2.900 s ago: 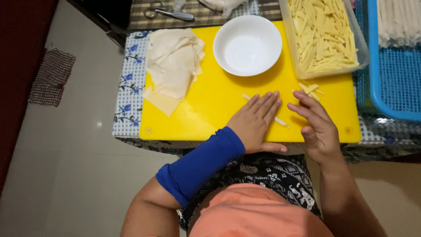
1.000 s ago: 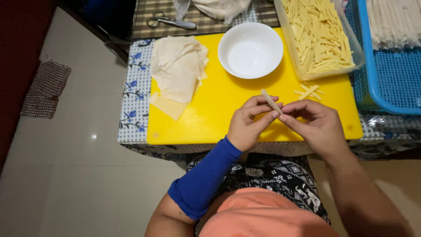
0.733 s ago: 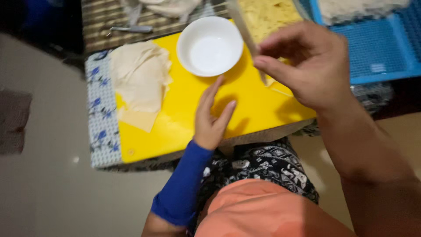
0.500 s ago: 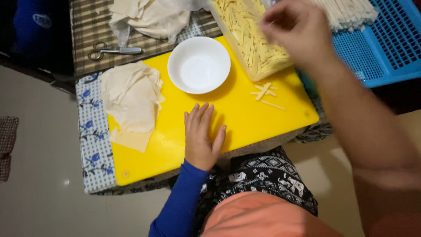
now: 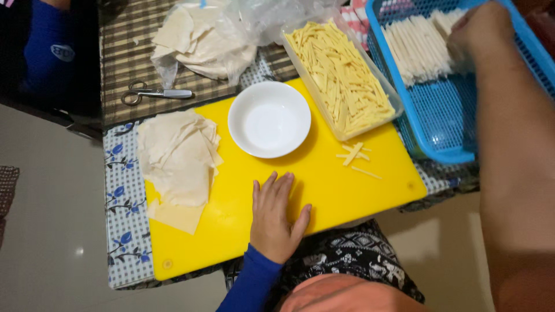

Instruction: The person places thin strips of a yellow ingredient onto round wrappers, folds them into half-moon shapes, and seals the edges. The finished items are placed into a blue basket. The person repeats this process multiple times.

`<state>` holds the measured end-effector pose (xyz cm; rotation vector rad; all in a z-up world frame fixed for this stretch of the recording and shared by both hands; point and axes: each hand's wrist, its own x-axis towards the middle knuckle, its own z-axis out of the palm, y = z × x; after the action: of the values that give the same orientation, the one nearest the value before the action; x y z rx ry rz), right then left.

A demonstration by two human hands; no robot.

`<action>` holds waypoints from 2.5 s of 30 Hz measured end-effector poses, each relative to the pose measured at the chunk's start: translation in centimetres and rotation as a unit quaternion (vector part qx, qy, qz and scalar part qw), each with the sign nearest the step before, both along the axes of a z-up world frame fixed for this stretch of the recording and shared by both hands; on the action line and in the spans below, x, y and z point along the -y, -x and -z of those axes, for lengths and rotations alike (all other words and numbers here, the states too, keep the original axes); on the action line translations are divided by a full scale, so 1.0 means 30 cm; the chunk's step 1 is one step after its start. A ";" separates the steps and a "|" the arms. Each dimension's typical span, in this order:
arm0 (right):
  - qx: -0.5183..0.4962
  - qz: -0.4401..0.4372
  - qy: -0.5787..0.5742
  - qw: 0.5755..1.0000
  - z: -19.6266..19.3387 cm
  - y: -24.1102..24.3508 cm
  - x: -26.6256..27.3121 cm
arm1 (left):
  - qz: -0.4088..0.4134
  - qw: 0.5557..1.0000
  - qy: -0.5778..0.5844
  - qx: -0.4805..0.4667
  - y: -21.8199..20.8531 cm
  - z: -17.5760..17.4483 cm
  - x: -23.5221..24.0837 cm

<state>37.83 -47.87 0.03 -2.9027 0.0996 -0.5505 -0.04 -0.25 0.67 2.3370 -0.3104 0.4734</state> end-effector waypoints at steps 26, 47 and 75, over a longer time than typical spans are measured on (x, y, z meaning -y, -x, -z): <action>0.062 -0.257 0.080 0.961 -0.041 0.183 -0.161 | -0.005 0.999 0.035 -0.016 0.001 0.004 -0.006; -0.028 -0.340 -0.438 0.832 -0.129 1.256 -0.605 | -0.135 0.947 -0.290 0.005 -0.181 -0.053 -0.499; 0.009 -0.218 -0.268 0.938 -0.110 1.164 -0.639 | 0.167 0.972 -0.150 0.063 -0.027 -0.019 -0.003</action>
<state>2.91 -28.69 3.35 -2.2826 -0.3369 -0.3904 0.76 -0.17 1.25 2.4784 -0.8729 0.4311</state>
